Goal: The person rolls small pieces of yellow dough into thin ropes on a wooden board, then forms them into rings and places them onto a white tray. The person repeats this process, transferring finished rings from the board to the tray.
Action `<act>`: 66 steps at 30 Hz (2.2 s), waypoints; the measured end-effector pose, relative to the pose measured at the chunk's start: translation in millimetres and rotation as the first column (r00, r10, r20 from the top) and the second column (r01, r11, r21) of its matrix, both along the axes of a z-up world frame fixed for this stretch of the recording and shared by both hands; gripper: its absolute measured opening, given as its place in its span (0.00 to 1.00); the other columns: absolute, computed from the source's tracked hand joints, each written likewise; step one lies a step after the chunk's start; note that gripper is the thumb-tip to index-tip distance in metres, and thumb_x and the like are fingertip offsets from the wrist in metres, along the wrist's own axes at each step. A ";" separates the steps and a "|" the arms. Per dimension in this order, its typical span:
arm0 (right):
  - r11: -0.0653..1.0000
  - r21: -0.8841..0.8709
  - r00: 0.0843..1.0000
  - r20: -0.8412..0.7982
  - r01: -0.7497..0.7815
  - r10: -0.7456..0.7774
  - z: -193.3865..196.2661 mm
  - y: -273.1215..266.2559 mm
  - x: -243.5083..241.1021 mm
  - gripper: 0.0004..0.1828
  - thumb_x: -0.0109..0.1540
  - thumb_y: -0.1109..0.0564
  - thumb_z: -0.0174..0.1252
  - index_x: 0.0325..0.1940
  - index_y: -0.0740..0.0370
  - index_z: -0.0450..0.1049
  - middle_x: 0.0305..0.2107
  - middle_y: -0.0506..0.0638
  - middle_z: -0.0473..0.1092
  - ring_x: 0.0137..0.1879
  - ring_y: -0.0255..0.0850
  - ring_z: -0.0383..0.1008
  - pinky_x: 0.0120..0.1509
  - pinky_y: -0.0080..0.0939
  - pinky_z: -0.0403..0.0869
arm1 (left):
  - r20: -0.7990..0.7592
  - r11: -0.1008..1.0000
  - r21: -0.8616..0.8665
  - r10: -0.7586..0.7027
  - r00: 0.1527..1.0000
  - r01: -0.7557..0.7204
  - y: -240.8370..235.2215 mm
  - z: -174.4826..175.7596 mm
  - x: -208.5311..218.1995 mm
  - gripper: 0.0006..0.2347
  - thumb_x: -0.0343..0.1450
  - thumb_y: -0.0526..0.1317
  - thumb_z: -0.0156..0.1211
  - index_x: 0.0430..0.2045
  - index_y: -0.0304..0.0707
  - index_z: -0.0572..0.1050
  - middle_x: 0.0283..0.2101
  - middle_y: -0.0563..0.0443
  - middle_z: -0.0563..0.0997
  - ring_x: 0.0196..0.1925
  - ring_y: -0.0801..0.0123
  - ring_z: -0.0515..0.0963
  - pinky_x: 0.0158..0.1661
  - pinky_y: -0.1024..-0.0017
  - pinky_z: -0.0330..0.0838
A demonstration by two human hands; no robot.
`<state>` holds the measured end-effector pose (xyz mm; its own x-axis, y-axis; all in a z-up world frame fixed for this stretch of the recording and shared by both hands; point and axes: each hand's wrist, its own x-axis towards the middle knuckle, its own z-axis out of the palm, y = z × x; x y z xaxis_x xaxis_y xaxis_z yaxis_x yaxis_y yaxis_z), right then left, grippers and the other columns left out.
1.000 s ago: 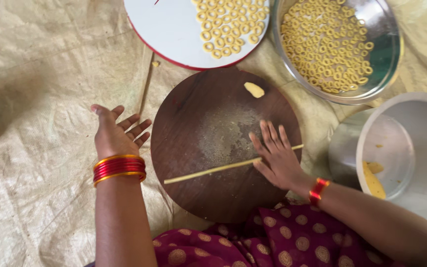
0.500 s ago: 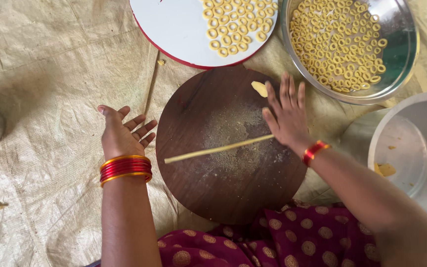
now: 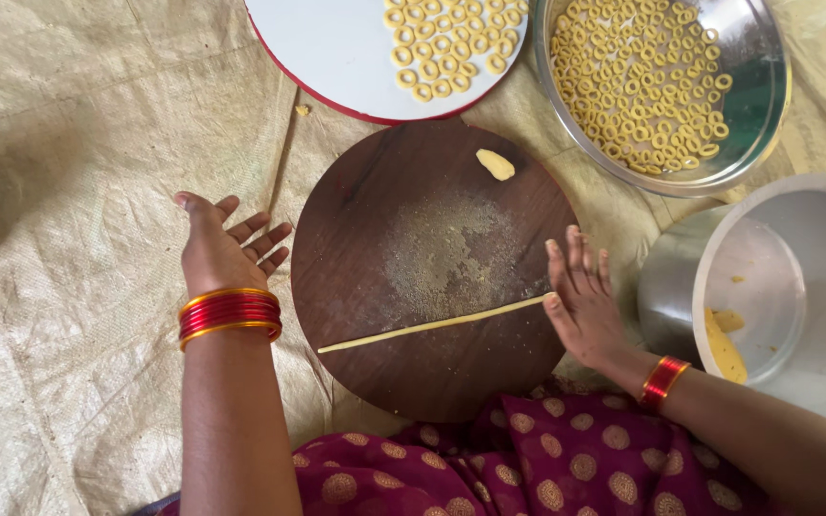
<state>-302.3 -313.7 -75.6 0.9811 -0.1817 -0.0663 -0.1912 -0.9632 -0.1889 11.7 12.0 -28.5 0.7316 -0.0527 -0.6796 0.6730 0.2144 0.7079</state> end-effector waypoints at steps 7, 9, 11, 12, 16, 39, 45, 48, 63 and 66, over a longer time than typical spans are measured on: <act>0.992 -0.110 0.998 0.026 0.054 -0.052 -0.4 -11.4 47.7 0.37 0.72 0.38 0.20 0.82 0.58 0.36 0.77 0.67 0.28 0.82 0.60 0.26 0.81 0.65 0.27 | 0.007 1.000 0.014 -0.015 1.000 0.015 -1.5 -1.8 -1.5 0.35 0.74 0.63 0.30 0.62 0.29 0.63 0.51 0.32 0.78 0.43 0.52 0.86 0.43 0.58 0.77; 0.990 -0.100 0.995 0.043 0.095 -0.091 -4.3 -21.4 78.3 0.37 0.72 0.38 0.19 0.83 0.55 0.37 0.78 0.63 0.28 0.84 0.56 0.26 0.83 0.63 0.28 | 0.011 1.000 0.012 -0.007 1.000 0.007 -2.0 -3.0 -0.5 0.34 0.74 0.63 0.31 0.62 0.29 0.63 0.50 0.32 0.78 0.43 0.53 0.86 0.43 0.58 0.77; 0.985 -0.161 0.998 0.034 0.063 -0.059 -7.9 -38.4 110.7 0.38 0.72 0.37 0.19 0.83 0.56 0.36 0.78 0.65 0.28 0.83 0.56 0.25 0.83 0.62 0.27 | 0.018 0.999 0.034 -0.003 1.000 0.002 -2.2 -3.6 0.1 0.34 0.74 0.62 0.31 0.62 0.29 0.64 0.49 0.33 0.79 0.43 0.53 0.86 0.43 0.59 0.77; 0.980 -0.193 0.999 0.028 0.046 -0.042 -9.5 -43.2 120.0 0.38 0.72 0.37 0.19 0.83 0.57 0.36 0.77 0.65 0.27 0.83 0.57 0.24 0.83 0.61 0.27 | 0.024 0.998 0.055 0.000 1.000 -0.001 -1.9 -3.7 0.2 0.34 0.74 0.62 0.30 0.61 0.28 0.64 0.49 0.33 0.79 0.43 0.54 0.86 0.43 0.59 0.77; 0.982 -0.190 0.999 0.048 0.011 -0.002 -13.4 -43.9 120.4 0.38 0.73 0.36 0.18 0.83 0.57 0.34 0.78 0.64 0.26 0.84 0.55 0.22 0.85 0.60 0.26 | 0.024 0.997 0.068 0.026 0.999 -0.028 -0.6 -3.1 2.0 0.33 0.75 0.61 0.30 0.61 0.28 0.65 0.48 0.34 0.79 0.41 0.55 0.86 0.42 0.60 0.77; 0.971 -0.195 0.990 -0.023 -0.138 0.136 -5.8 57.9 171.8 0.39 0.72 0.38 0.27 0.80 0.65 0.40 0.77 0.64 0.34 0.83 0.60 0.32 0.83 0.62 0.33 | -0.012 0.999 0.027 0.022 1.000 -0.022 -1.7 -3.4 2.5 0.34 0.74 0.63 0.29 0.61 0.30 0.65 0.49 0.34 0.80 0.39 0.58 0.86 0.39 0.63 0.78; 0.955 -0.143 0.965 -0.059 -0.261 0.255 -6.2 73.4 150.4 0.42 0.71 0.36 0.25 0.80 0.68 0.37 0.77 0.65 0.30 0.82 0.59 0.27 0.83 0.60 0.33 | -0.050 0.999 -0.032 0.025 0.998 -0.027 -3.5 -4.4 3.2 0.35 0.74 0.63 0.30 0.62 0.28 0.64 0.51 0.31 0.79 0.40 0.56 0.86 0.39 0.62 0.77; 0.939 -0.070 0.942 -0.040 -0.336 0.333 2.2 94.1 93.8 0.43 0.71 0.34 0.26 0.79 0.67 0.35 0.76 0.66 0.30 0.81 0.58 0.26 0.81 0.62 0.33 | -0.043 0.998 -0.049 0.028 0.999 -0.030 -2.7 -6.9 1.6 0.35 0.73 0.64 0.31 0.62 0.29 0.64 0.50 0.32 0.79 0.40 0.56 0.86 0.38 0.62 0.77; 0.977 -0.099 0.982 -0.028 -0.188 0.186 -10.4 130.2 130.7 0.37 0.71 0.38 0.29 0.81 0.57 0.42 0.78 0.62 0.36 0.83 0.56 0.31 0.82 0.64 0.33 | -0.041 0.998 -0.051 -0.040 0.998 0.038 -9.5 -20.4 -5.2 0.34 0.74 0.63 0.34 0.60 0.29 0.67 0.47 0.35 0.78 0.38 0.56 0.83 0.38 0.60 0.75; 0.985 -0.140 0.990 0.076 -0.104 0.115 -11.6 110.1 182.0 0.36 0.72 0.37 0.28 0.82 0.56 0.44 0.78 0.60 0.37 0.83 0.55 0.33 0.82 0.62 0.33 | -0.052 0.998 -0.060 -0.040 0.998 0.037 -13.0 -27.8 -0.4 0.33 0.74 0.63 0.35 0.60 0.30 0.66 0.47 0.36 0.78 0.38 0.56 0.82 0.37 0.60 0.74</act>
<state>-120.3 -203.6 -87.1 0.9966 -0.0743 0.0349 -0.0718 -0.9952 -0.0665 11.2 -1.0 -56.3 0.6910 -0.1211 -0.7126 0.7181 0.2279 0.6575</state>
